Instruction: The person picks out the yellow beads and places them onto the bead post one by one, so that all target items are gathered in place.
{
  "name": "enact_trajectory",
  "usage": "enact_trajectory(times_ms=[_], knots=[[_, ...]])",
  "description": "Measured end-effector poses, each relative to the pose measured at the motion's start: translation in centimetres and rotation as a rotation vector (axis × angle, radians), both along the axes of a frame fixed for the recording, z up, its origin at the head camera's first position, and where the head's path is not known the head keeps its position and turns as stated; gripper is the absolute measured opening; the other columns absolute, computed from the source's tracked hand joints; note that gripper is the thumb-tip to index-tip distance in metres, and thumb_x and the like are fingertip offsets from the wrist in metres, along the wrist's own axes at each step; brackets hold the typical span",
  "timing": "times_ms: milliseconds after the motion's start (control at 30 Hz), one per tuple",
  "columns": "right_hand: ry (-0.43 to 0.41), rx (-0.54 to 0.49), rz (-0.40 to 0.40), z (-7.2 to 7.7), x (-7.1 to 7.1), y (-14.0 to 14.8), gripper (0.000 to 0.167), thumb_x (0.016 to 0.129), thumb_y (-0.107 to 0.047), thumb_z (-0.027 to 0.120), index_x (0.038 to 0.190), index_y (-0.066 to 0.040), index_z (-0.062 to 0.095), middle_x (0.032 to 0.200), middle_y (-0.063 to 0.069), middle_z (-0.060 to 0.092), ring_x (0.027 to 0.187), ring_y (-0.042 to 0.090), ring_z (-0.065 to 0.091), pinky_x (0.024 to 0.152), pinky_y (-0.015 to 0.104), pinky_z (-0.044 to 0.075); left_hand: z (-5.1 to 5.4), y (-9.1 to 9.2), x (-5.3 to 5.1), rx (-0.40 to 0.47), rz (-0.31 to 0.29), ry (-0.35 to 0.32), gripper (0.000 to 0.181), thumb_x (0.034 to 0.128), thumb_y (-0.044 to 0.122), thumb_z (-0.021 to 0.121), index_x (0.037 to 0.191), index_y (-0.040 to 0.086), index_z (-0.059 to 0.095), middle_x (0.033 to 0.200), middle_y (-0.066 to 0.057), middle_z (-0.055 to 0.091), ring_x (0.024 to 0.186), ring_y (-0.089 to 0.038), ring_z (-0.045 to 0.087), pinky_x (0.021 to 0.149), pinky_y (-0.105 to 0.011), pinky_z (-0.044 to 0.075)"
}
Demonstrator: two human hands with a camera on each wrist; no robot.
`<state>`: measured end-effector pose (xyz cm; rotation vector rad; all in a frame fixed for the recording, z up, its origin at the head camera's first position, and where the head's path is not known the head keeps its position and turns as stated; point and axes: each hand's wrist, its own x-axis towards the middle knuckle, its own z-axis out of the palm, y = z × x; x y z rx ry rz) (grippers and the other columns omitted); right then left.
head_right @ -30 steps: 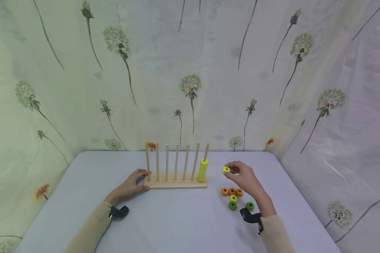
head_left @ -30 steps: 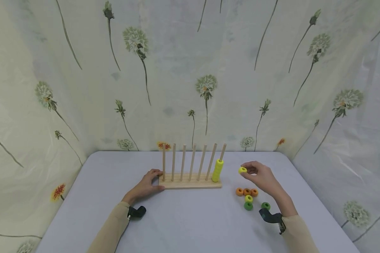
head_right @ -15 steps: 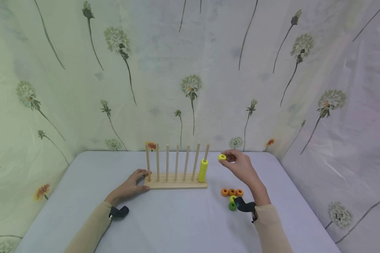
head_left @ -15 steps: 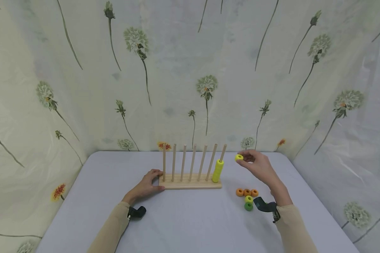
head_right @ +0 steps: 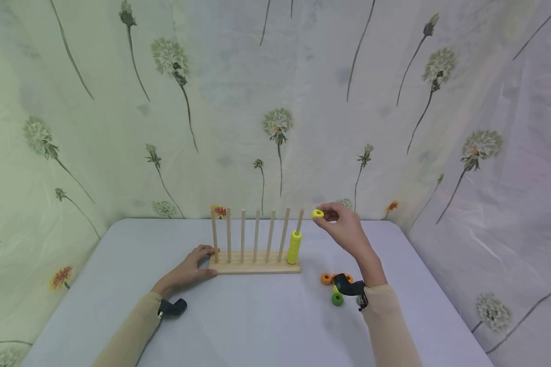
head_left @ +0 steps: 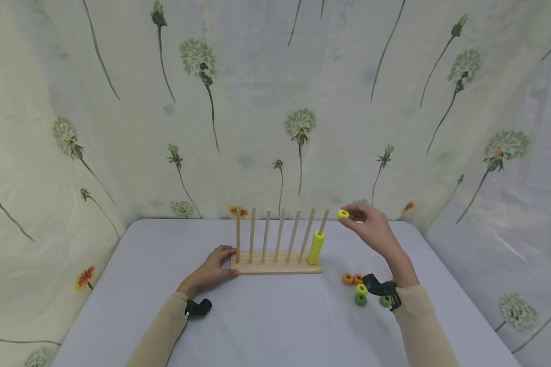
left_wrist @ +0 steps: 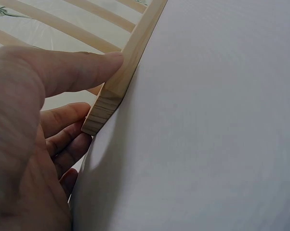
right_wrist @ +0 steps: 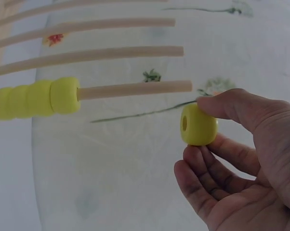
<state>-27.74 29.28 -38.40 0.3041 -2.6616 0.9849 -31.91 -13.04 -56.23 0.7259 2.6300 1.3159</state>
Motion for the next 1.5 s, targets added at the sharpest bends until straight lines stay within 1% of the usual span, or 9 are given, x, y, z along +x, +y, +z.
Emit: enact_trajectory(times_ms=[233, 467, 700, 867, 1000, 1133, 1367, 1500], knots=[[0.017, -0.008, -0.003, 0.8, -0.5, -0.7, 0.044, 0.09, -0.041, 0.066, 0.122, -0.011, 0.061, 0.112, 0.007, 0.063, 0.098, 0.022, 0.061, 0.082, 0.038, 0.052, 0.1, 0.0, 0.1, 0.007, -0.007, -0.008, 0.066, 0.0836, 0.032, 0.075, 0.138, 0.005, 0.049, 0.142, -0.015, 0.042, 0.137, -0.038, 0.034, 0.112, -0.058, 0.026], [0.009, -0.036, 0.039, 1.4, -0.8, -1.4, 0.044, 0.09, -0.038, 0.067, 0.123, -0.01, 0.061, 0.115, 0.009, 0.063, 0.1, 0.024, 0.062, 0.085, 0.042, 0.053, -0.1, -0.1, 0.0, 0.002, -0.011, -0.004, 0.066, 0.0836, 0.031, 0.075, 0.139, 0.005, 0.049, 0.142, -0.015, 0.042, 0.137, -0.039, 0.033, 0.111, -0.059, 0.026], [-0.003, -0.047, 0.063, 1.9, -1.1, -2.0, 0.043, 0.09, -0.036, 0.067, 0.123, -0.01, 0.061, 0.112, 0.009, 0.063, 0.099, 0.024, 0.062, 0.083, 0.042, 0.052, 0.1, 0.0, 0.0, 0.006, -0.009, -0.01, 0.067, 0.0834, 0.032, 0.075, 0.139, 0.005, 0.049, 0.142, -0.015, 0.042, 0.136, -0.038, 0.034, 0.111, -0.059, 0.026], [-0.01, -0.039, 0.067, 2.0, -1.2, -2.3, 0.041, 0.09, -0.032, 0.068, 0.123, -0.009, 0.061, 0.111, 0.009, 0.063, 0.098, 0.024, 0.062, 0.083, 0.041, 0.053, 0.1, 0.1, 0.0, -0.002, 0.0, -0.011, 0.067, 0.0833, 0.032, 0.075, 0.139, 0.005, 0.049, 0.141, -0.015, 0.043, 0.136, -0.037, 0.034, 0.112, -0.058, 0.027], [0.008, -0.026, 0.071, 2.0, -1.4, -2.5, 0.038, 0.09, -0.027, 0.068, 0.122, -0.008, 0.061, 0.109, 0.01, 0.064, 0.096, 0.024, 0.063, 0.081, 0.039, 0.053, 0.0, 0.0, -0.1, -0.008, 0.002, -0.004, 0.067, 0.0833, 0.032, 0.075, 0.139, 0.005, 0.049, 0.142, -0.015, 0.043, 0.136, -0.038, 0.034, 0.111, -0.059, 0.027], [0.01, -0.019, 0.078, 1.9, -1.5, -2.7, 0.038, 0.09, -0.027, 0.069, 0.122, -0.007, 0.061, 0.109, 0.01, 0.065, 0.096, 0.023, 0.063, 0.081, 0.039, 0.054, 0.0, 0.1, -0.1, -0.011, 0.009, -0.006, 0.067, 0.0831, 0.032, 0.074, 0.139, 0.006, 0.049, 0.142, -0.014, 0.042, 0.137, -0.038, 0.034, 0.112, -0.059, 0.026], [-0.025, -0.029, 0.085, 1.7, -1.5, -3.0, 0.039, 0.089, -0.029, 0.07, 0.121, -0.007, 0.062, 0.109, 0.011, 0.065, 0.097, 0.024, 0.063, 0.083, 0.042, 0.054, 0.1, 0.1, 0.0, -0.014, 0.01, -0.012, 0.066, 0.0832, 0.032, 0.074, 0.139, 0.007, 0.049, 0.143, -0.014, 0.042, 0.138, -0.037, 0.033, 0.112, -0.058, 0.025], [-0.031, -0.028, 0.084, 1.6, -1.5, -3.0, 0.039, 0.089, -0.03, 0.07, 0.12, -0.008, 0.063, 0.11, 0.01, 0.064, 0.097, 0.024, 0.063, 0.083, 0.041, 0.054, 0.2, 0.1, 0.1, -0.009, 0.007, -0.019, 0.066, 0.0833, 0.032, 0.075, 0.139, 0.007, 0.049, 0.143, -0.014, 0.041, 0.138, -0.037, 0.032, 0.113, -0.058, 0.025]])
